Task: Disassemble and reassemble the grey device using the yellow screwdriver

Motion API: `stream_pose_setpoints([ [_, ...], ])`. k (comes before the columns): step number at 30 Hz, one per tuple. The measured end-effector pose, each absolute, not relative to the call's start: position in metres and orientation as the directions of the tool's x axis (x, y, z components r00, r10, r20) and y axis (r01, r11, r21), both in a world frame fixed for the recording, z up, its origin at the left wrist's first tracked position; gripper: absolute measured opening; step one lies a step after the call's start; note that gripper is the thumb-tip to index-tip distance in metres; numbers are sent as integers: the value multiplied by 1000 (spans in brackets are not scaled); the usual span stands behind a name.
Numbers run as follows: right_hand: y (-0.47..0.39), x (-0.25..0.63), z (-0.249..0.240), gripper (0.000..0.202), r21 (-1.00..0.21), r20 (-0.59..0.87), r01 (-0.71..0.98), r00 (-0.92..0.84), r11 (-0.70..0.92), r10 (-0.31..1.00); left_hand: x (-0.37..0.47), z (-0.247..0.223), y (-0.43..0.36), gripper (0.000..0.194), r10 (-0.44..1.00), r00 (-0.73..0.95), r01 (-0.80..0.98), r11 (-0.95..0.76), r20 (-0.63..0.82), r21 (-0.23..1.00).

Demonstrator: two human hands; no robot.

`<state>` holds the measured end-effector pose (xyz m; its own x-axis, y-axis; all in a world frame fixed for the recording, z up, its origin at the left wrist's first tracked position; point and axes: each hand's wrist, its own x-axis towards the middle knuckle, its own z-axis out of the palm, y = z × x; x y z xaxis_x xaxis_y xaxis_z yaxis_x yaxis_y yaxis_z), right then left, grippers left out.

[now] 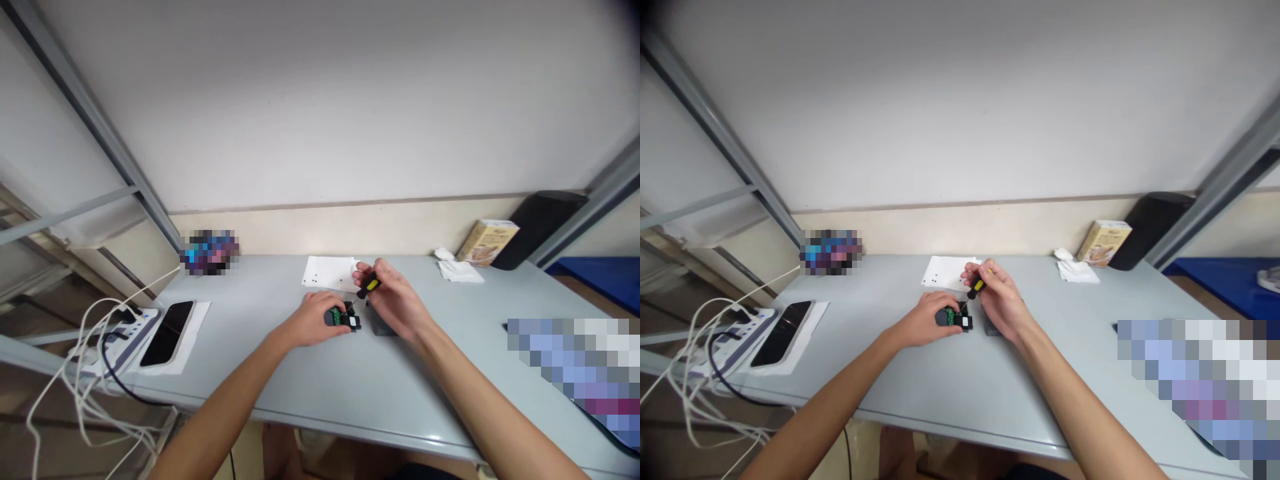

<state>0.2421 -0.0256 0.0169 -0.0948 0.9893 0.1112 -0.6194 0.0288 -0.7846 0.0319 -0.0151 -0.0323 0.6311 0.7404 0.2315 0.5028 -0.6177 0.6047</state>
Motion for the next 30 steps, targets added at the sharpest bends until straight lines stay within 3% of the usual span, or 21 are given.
stream_pose_setpoints([
  [13,-24,243,19,22,-812,114,-580,-55,61,992,32,-30,-14,26,730,645,509,-631,227,585],
  [22,-25,242,17,37,-808,115,-587,-78,47,990,32,-28,-15,25,723,654,508,-639,224,579],
  [30,-24,243,20,22,-756,83,-655,-89,4,993,33,-25,-16,25,728,650,508,-628,216,590],
])
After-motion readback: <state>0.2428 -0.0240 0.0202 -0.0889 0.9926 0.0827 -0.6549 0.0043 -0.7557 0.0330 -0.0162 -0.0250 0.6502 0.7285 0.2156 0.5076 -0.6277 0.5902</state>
